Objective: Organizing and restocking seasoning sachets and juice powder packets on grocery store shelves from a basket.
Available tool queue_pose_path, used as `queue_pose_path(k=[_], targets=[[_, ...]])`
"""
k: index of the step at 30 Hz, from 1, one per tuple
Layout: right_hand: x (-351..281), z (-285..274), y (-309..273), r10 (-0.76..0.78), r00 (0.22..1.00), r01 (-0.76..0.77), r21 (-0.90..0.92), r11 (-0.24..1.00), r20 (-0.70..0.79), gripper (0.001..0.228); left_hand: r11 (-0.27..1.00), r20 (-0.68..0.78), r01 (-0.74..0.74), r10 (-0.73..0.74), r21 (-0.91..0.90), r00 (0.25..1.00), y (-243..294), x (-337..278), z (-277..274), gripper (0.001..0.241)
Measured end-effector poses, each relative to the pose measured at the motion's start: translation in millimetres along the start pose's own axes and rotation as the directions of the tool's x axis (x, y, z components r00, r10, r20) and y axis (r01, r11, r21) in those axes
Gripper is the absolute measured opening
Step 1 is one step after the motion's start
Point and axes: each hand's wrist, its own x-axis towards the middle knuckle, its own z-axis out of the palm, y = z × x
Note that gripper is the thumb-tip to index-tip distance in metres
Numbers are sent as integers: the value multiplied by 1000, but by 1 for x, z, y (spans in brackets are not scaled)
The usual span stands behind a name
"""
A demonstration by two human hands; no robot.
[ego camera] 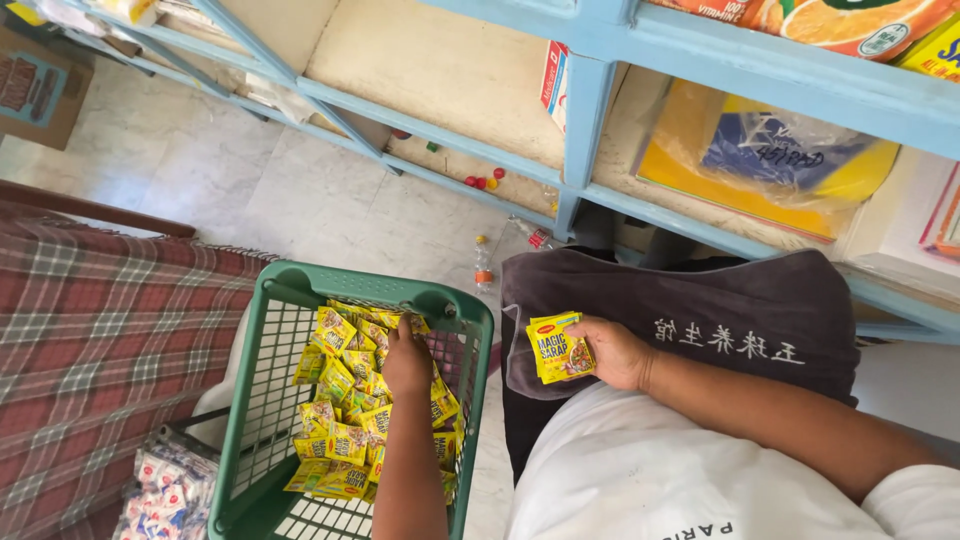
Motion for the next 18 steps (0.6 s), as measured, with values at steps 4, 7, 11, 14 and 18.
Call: queue_pose_path(k=[4, 7, 11, 14, 18], targets=[[5, -6, 5, 42, 999, -41, 27, 999, -33, 48, 998, 42, 12, -14, 56, 999, -12, 2, 9, 46], [4, -2, 3, 53, 998, -53, 20, 998, -20, 48, 998, -40, -46, 48, 43, 998, -26, -1, 20, 28], [4, -2, 3, 71, 997, -71, -11, 997, -27, 48, 992, -99, -123, 119, -39, 988, -33, -15, 18, 29], [1, 1, 2, 81, 996, -85, -95, 992, -44, 45, 964, -189, -214, 183, -158, 965, -25, -31, -1, 25], [7, 1, 4, 35, 990, -64, -205, 977, -140, 41, 876, -224, -349, 286, -332, 932, -16, -52, -24, 8]])
